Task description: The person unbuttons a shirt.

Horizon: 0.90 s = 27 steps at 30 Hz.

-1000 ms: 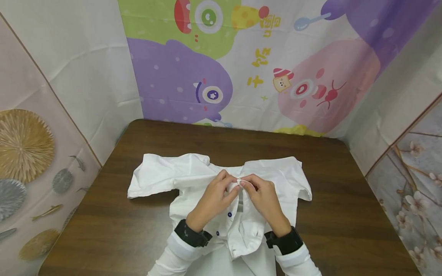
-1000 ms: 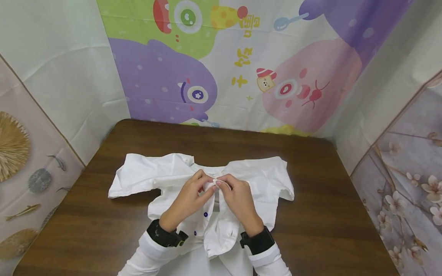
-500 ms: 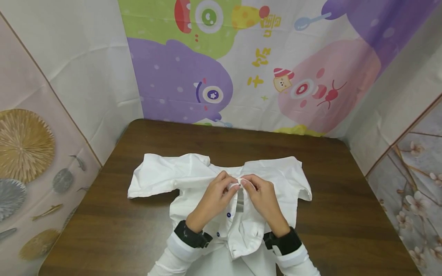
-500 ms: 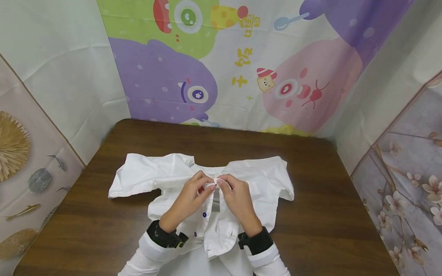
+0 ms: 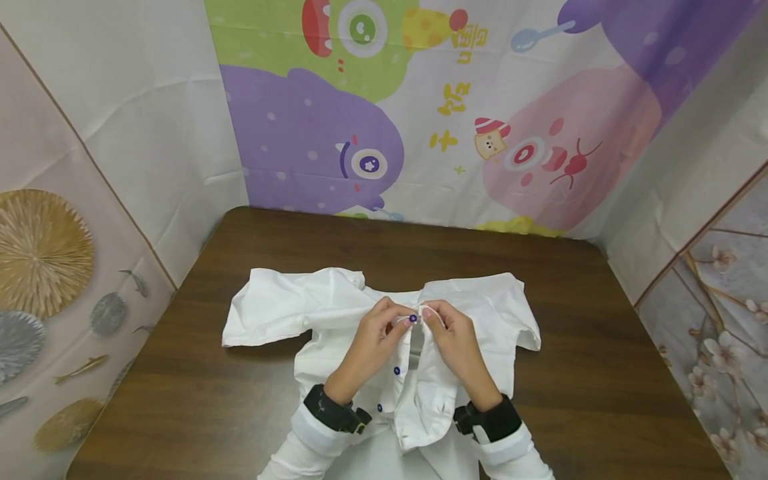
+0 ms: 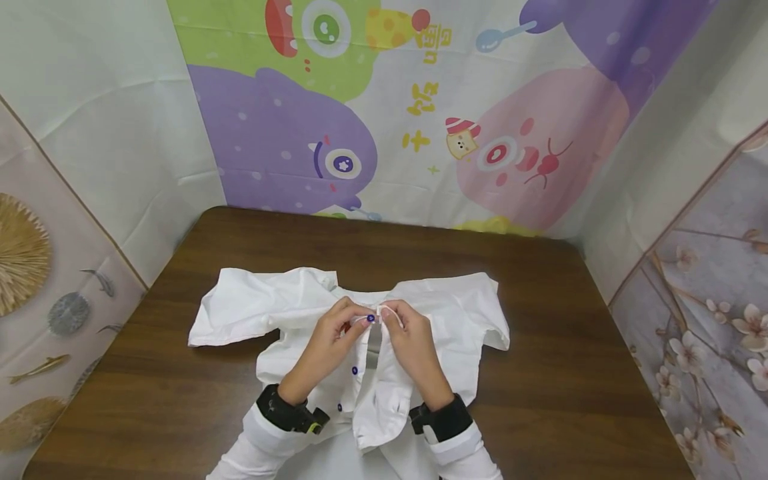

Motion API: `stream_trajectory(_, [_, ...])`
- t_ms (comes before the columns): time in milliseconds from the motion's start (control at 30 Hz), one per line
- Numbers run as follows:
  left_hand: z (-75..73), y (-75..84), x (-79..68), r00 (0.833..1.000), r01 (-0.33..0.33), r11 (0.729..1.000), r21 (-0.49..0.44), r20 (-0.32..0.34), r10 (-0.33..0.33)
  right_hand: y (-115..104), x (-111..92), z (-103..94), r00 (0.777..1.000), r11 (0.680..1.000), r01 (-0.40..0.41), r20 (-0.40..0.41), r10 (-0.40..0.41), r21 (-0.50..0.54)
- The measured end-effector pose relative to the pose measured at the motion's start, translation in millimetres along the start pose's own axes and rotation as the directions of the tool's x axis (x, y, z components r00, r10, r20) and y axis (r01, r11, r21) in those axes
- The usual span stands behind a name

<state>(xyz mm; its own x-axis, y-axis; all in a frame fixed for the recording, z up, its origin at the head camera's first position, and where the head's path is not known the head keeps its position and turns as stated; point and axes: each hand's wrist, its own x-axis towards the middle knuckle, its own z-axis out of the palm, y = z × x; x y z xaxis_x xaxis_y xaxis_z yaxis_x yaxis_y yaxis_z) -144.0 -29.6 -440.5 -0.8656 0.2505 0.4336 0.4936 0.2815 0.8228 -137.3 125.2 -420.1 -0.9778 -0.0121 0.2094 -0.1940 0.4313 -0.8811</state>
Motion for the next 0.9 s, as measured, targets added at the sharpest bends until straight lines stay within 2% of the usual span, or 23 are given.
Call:
stream_trajectory(133, [-0.1, -0.5, 0.0, 1.0, -0.001, 1.0, -0.013, 0.0, 0.001, 3, 1, -0.1, 0.999, 0.998, -0.046, 0.0, 0.046, 0.048])
stream_trajectory(400, [-2.0, 0.5, -1.0, 1.0, 0.025, 1.0, 0.001, 0.018, -0.025, -1, -1, -2.6, 1.0, 1.0, 0.0, -0.001, 0.0, 0.031])
stream_trajectory(600, [-7.4, 1.9, -8.4, 0.999, 0.03, 0.999, -0.019, -0.011, -0.03, -2, -4, -10.2, 1.0, 1.0, 0.004, -0.003, -0.004, 0.005])
stream_trajectory(767, [-11.5, 0.6, -16.5, 0.998, 0.026, 0.997, -0.077, -0.059, -0.03, 0, -10, -19.5, 0.999, 0.996, 0.052, 0.012, -0.052, -0.068])
stream_trajectory(900, [-15.1, 0.0, -24.1, 0.996, 0.029, 0.994, -0.108, -0.085, -0.038, 4, -17, -28.0, 0.992, 0.978, 0.106, 0.083, -0.093, -0.178])
